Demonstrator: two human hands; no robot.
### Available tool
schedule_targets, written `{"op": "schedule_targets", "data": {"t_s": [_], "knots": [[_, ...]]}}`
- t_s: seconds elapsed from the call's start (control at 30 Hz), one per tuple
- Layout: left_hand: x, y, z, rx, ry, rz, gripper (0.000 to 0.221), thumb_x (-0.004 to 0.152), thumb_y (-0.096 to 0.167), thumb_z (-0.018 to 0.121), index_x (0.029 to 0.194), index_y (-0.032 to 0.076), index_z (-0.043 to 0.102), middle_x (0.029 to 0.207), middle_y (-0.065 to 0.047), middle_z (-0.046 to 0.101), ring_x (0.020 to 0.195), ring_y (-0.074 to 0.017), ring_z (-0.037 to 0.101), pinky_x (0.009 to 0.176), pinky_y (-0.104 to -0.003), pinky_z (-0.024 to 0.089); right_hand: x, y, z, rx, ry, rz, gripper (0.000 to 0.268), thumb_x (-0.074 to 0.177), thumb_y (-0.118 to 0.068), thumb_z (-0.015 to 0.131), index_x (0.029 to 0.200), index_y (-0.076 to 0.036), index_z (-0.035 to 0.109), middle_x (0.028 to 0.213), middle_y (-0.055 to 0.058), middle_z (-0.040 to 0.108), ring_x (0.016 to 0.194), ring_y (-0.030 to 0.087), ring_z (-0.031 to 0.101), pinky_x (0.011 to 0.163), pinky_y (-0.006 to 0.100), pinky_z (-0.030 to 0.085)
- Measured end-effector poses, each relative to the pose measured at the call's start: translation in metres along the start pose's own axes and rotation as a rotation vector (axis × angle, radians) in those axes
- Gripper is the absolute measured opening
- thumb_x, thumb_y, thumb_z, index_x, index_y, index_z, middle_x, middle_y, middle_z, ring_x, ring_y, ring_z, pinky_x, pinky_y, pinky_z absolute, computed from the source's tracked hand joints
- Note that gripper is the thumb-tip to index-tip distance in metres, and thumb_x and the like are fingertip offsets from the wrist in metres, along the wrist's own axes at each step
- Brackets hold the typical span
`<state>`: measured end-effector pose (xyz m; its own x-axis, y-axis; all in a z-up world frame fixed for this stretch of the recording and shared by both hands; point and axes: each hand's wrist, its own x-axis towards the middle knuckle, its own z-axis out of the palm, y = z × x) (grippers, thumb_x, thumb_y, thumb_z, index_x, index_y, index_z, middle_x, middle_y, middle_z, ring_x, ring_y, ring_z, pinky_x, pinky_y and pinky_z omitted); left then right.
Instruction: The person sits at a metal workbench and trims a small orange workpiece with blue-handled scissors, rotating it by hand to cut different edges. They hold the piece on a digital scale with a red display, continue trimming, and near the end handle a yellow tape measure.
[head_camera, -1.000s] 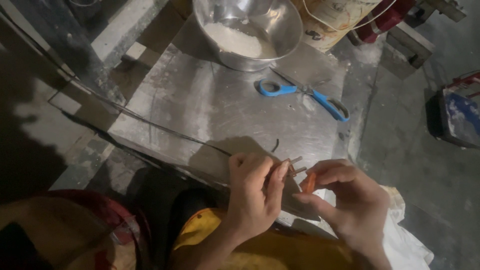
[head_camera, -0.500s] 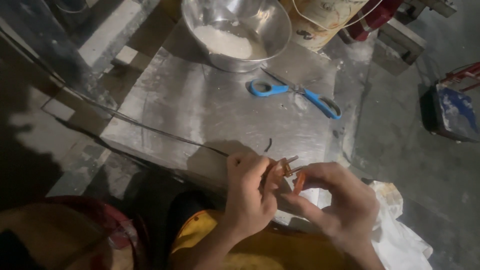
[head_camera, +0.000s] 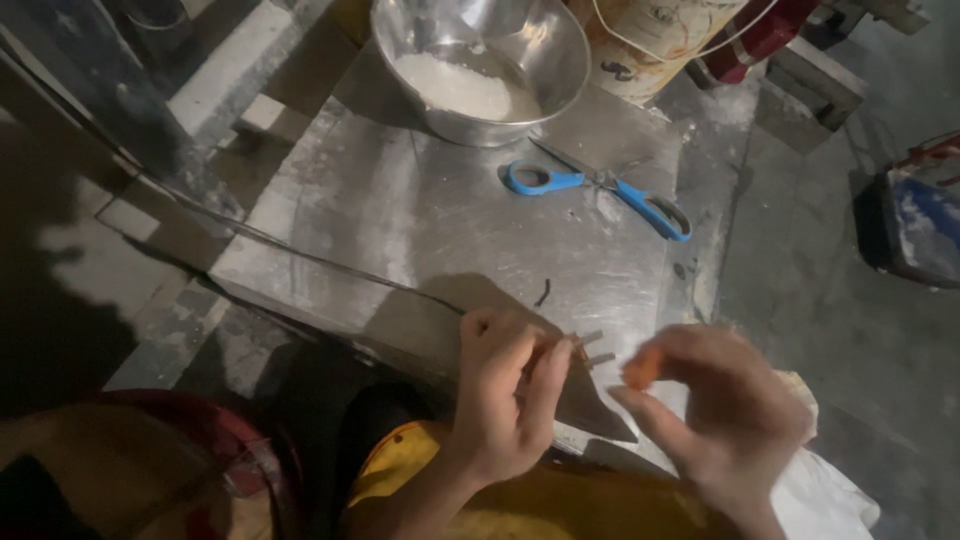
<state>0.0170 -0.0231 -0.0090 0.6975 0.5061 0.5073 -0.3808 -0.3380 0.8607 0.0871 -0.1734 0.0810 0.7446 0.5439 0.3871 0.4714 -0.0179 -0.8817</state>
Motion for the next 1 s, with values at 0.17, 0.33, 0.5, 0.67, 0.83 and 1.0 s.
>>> {"op": "schedule_targets", "data": {"t_s": [0.17,0.33,0.5,0.67,0.83,1.0], "knots": [[0.006,0.015,-0.013,-0.066,0.029,0.031,0.018,0.104,0.014,0.054,0.088,0.009,0.061,0.079,0.000,0.059,0.078,-0.0159,0.050,0.094,-0.038,0.036,-0.003,-0.004,-0.007,-0.090,-0.042,-0.183,0.036,0.077,0.003,0.085,0.109,0.003,0.068,0.103,0.015,0.070,0.091,0.021,0.075,0.073,0.028,0.064],[0.004,0.014,-0.009,-0.045,0.036,-0.017,0.012,0.100,0.009,0.057,0.091,0.006,0.064,0.086,-0.006,0.057,0.094,-0.0228,0.047,0.088,-0.037,0.040,0.003,-0.006,-0.003,-0.266,-0.068,-0.255,0.033,0.074,-0.001,0.087,0.102,0.002,0.069,0.105,0.018,0.069,0.090,0.020,0.076,0.074,0.029,0.062],[0.011,0.019,-0.013,0.038,-0.026,-0.015,0.013,0.102,0.010,0.061,0.092,0.006,0.068,0.087,-0.004,0.065,0.093,-0.0227,0.050,0.091,-0.040,0.040,0.006,-0.012,0.002,-0.292,-0.051,-0.115,0.027,0.078,0.006,0.079,0.103,0.003,0.069,0.108,0.018,0.071,0.109,0.027,0.072,0.086,0.035,0.066],[0.020,0.025,-0.013,0.083,-0.067,-0.075,0.011,0.100,0.013,0.064,0.096,0.005,0.069,0.090,-0.006,0.065,0.091,-0.0254,0.055,0.088,-0.038,0.040,0.001,-0.005,-0.008,-0.034,-0.045,0.128,0.027,0.079,0.014,0.076,0.103,0.005,0.070,0.129,0.022,0.063,0.103,0.027,0.076,0.087,0.039,0.068],[0.031,0.026,-0.022,0.089,-0.210,-0.126,0.013,0.099,0.015,0.063,0.091,0.007,0.071,0.085,-0.004,0.069,0.081,-0.0232,0.061,0.089,-0.039,0.040,0.006,0.004,-0.018,0.177,-0.086,0.206,0.036,0.076,0.016,0.076,0.110,0.006,0.068,0.129,0.023,0.063,0.112,0.030,0.070,0.095,0.044,0.065],[0.039,0.026,-0.027,-0.006,-0.339,-0.230,0.018,0.097,0.018,0.065,0.087,0.004,0.072,0.076,-0.009,0.070,0.068,-0.0272,0.062,0.081,-0.039,0.042,0.002,0.012,-0.025,0.194,-0.084,0.236,0.034,0.081,0.015,0.075,0.115,0.009,0.069,0.127,0.024,0.065,0.113,0.032,0.071,0.097,0.046,0.064]]}}
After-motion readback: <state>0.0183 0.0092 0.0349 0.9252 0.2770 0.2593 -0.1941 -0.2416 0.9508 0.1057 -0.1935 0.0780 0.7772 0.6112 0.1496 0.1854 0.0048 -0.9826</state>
